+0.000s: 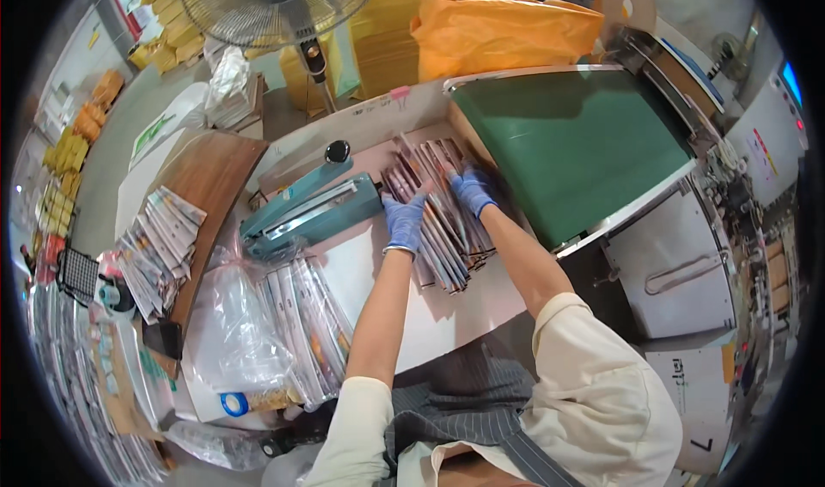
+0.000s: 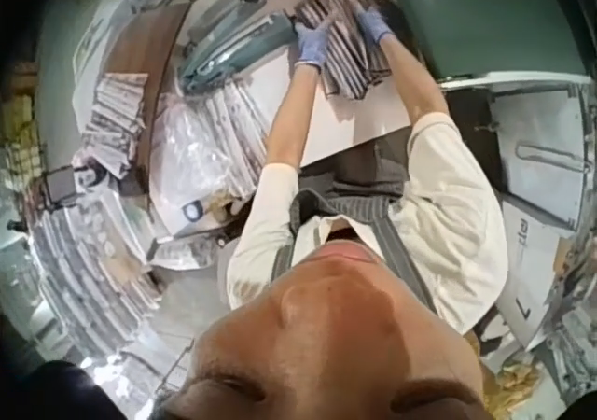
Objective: Packaging bundles of stick-like items into plastic bags and sealing them using a heat sealer and tape.
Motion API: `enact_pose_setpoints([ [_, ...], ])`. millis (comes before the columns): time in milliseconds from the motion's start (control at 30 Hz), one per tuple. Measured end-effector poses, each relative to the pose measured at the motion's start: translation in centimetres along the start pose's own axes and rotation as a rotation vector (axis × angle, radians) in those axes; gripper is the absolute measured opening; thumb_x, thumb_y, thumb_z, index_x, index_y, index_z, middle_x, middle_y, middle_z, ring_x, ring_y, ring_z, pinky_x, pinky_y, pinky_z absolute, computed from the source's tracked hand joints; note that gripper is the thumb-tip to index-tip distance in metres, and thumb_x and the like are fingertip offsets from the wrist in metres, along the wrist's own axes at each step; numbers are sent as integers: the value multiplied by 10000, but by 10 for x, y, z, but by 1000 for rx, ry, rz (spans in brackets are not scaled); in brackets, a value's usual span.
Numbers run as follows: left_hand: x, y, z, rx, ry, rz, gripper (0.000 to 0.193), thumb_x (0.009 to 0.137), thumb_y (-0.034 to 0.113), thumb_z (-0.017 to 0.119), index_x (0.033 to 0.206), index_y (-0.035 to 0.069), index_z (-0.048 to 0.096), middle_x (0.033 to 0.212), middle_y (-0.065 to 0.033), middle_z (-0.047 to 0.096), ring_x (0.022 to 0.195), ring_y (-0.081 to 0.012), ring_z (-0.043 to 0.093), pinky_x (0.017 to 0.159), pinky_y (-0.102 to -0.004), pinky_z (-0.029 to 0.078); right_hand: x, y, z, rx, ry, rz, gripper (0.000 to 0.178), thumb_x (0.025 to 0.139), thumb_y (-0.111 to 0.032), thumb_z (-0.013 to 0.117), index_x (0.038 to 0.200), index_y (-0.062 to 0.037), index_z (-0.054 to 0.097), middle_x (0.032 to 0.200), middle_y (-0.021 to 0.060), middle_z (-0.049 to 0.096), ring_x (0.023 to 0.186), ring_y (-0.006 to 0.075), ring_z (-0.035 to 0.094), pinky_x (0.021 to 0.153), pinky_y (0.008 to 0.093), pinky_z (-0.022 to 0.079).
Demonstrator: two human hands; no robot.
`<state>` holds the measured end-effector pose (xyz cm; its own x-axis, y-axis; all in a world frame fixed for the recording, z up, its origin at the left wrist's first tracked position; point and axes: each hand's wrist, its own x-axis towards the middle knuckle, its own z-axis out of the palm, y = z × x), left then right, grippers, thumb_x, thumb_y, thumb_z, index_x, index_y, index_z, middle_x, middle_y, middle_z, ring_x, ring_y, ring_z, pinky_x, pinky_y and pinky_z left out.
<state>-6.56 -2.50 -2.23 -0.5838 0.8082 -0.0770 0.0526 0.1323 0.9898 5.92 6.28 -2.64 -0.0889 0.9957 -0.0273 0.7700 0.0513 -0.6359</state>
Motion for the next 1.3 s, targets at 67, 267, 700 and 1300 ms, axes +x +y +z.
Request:
enact_pose_setpoints([
  [67, -10, 4, -12, -103, -20, -64, 1017, 619, 406, 788, 1333, -76, 247, 1297, -193, 408, 1148, -271, 449, 969, -320, 364, -20, -5, 9, 60, 41, -13, 757, 803, -556, 507, 1284, 17, 391, 1203, 235, 505, 1029, 365, 548, 859, 403, 455],
  [267, -52, 12, -81, -483, -529, -330, 569, 697, 212, 748, 1175, 18, 506, 1005, -70, 618, 890, -174, 604, 778, -294, 504, -116, -35, -5, 1290, -752, 338, 402, 782, -328, 659, 1041, -33, 577, 887, 58, 640, 749, 138, 623, 682, 262, 517],
  [700, -117, 112, -160, -485, -739, 604, 1477, 390, 229, 915, 1399, 141, -161, 1396, -114, 272, 1259, -247, 317, 1061, -384, 220, -194, -109, -75, 1143, -389, -838, 1274, 452, -261, 894, 1412, -103, 71, 1375, 95, 312, 1257, 238, 337, 1039, 358, 273],
  [1300, -286, -10, -231, -420, 70, -176, 518, 840, 405, 573, 1181, 25, 491, 1095, -93, 543, 998, -215, 522, 909, -314, 403, -265, -127, 24, 961, -1412, -51, 241, 687, -161, 637, 867, -2, 637, 747, 39, 632, 675, 99, 583, 665, 237, 475],
])
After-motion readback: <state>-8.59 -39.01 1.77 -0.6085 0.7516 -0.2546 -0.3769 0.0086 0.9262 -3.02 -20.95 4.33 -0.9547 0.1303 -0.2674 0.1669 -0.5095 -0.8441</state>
